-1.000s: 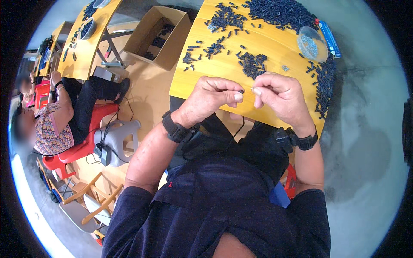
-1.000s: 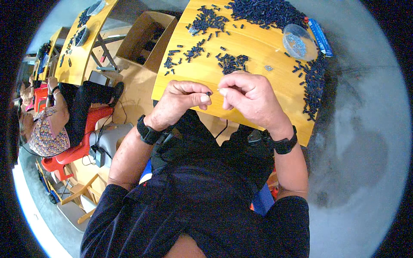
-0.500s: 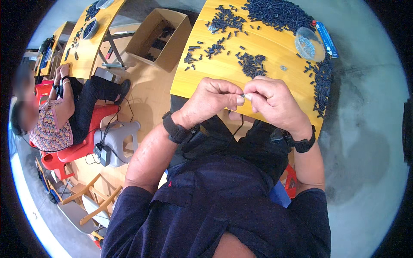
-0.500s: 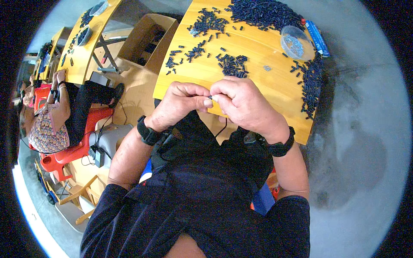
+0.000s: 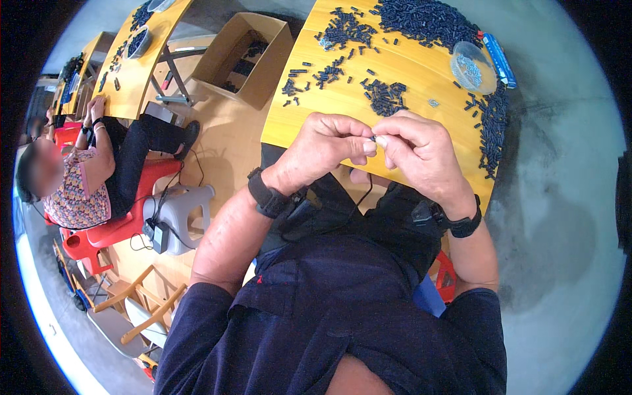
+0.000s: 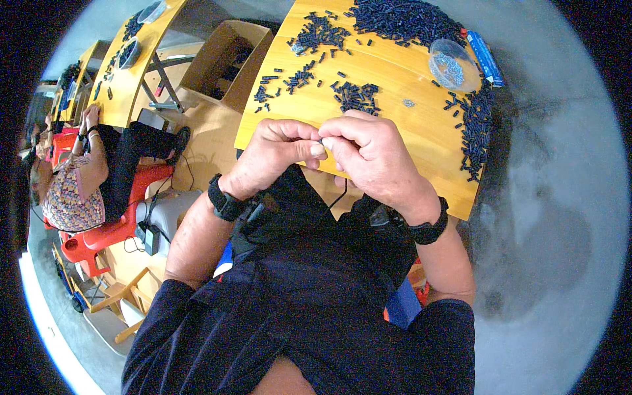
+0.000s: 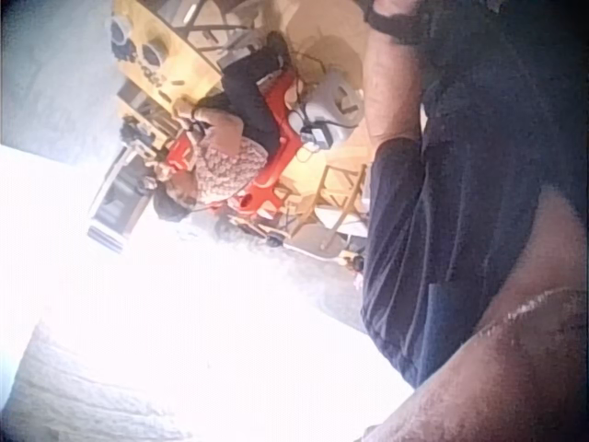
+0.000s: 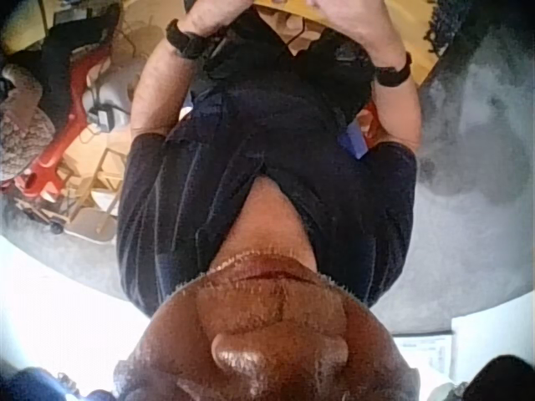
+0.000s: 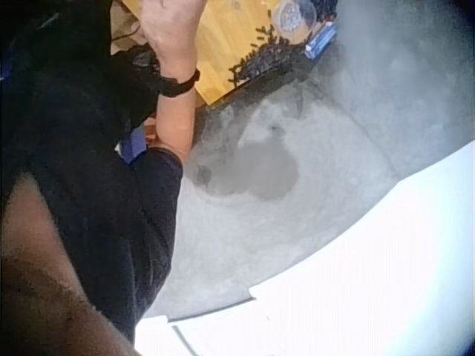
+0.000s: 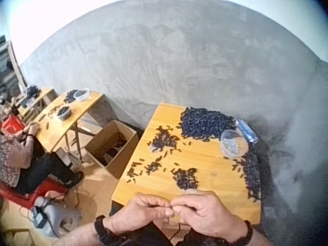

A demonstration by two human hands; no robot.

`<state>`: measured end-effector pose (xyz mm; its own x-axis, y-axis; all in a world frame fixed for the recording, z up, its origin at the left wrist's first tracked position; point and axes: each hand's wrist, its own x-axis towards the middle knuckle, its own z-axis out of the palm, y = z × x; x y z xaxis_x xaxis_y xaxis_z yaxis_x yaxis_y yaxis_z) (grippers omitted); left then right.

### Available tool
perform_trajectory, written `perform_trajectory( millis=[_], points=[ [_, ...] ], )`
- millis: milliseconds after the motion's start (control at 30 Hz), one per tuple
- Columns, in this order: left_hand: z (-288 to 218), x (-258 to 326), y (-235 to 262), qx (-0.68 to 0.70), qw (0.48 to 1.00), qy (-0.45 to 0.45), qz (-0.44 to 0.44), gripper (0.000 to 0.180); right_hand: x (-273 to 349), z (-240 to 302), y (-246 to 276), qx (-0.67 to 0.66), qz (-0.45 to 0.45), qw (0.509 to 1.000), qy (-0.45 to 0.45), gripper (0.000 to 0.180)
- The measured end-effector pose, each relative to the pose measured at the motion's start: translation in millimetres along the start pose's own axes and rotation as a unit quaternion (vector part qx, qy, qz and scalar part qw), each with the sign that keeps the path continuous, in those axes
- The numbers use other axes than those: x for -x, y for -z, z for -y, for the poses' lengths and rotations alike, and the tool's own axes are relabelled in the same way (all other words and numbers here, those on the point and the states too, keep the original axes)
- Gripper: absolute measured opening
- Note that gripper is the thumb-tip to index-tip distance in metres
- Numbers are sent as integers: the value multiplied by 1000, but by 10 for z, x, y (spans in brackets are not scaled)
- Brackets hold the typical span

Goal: Assembling small blue and yellow plastic components by hand at a workstation.

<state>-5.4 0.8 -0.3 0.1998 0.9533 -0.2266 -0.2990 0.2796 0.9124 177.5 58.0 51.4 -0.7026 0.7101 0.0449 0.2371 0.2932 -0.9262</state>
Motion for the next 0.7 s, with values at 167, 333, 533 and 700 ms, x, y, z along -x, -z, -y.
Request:
perform_trajectory(
  millis=[167, 333, 533, 700],
  points=[
    [-7, -16, 7, -8, 1000, -11, 2, 12, 38, -40, -69, -129, -64, 986, -89, 5],
    [-11, -34, -4, -8, 1000, -10, -3, 12, 55, -123, -122, -94, -92, 991, -27, 3],
    [-22, -21, -17, 9, 1000, 0, -6, 12, 115, -152, -223, -2, -129, 990, 65, 7],
    [17, 3, 23, 27, 1000, 12, -10, 12, 129, -254, -319, 22, -140, 984, 106, 12]
  ],
)
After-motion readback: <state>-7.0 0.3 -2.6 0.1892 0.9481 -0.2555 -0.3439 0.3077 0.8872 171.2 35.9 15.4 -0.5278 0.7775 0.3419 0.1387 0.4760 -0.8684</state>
